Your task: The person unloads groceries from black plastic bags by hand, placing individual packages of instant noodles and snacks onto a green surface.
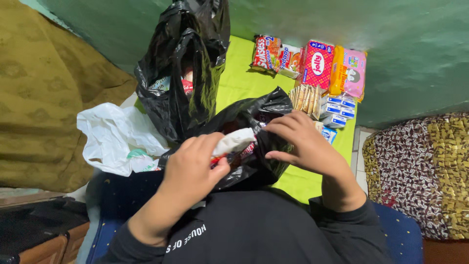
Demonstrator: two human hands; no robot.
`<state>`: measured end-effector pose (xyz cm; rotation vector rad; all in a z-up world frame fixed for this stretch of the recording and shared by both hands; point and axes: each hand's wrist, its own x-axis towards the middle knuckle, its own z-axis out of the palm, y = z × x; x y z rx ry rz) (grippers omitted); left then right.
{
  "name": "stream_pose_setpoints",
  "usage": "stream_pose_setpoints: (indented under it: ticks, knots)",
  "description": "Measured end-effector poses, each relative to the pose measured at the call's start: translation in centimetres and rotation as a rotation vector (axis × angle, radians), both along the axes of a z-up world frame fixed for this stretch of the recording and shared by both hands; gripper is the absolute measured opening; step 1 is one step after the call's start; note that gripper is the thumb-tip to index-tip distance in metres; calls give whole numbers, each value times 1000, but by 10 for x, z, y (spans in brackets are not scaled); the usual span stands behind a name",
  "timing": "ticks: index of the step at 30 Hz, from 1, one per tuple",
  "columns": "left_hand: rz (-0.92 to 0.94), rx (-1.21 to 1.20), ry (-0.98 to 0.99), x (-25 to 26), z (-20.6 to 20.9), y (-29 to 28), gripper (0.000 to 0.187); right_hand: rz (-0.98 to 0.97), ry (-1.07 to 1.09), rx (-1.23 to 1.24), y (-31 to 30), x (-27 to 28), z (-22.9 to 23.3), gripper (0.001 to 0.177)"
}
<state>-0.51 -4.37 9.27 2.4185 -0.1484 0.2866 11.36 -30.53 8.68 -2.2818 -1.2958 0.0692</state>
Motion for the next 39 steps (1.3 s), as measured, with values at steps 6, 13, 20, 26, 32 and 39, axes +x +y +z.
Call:
stream_pose_setpoints:
  ticks: [6, 13, 20, 26, 32, 39]
  knots:
    - [85, -135, -46, -5, 26, 25, 42, -10, 19, -29, -6, 7, -13, 53]
    - [-4, -1000, -108, 15, 14, 33, 51, -82, 325, 320, -10, 11, -3, 60]
    - [-92, -1225, -99, 51, -13, 6, 54, 66, 1189, 677, 8, 11, -40, 65]
    - [-100, -1136, -93, 58, -17, -8, 55, -54, 1249, 862, 11, 20, -62, 52]
    - [-175, -1126, -3, 69, -18, -13, 63, -118, 1351, 989, 6, 43, -74, 45]
    - [-146, -587, 10, 43, -7, 18, 51, -408, 1151, 1111, -33, 157, -91, 34]
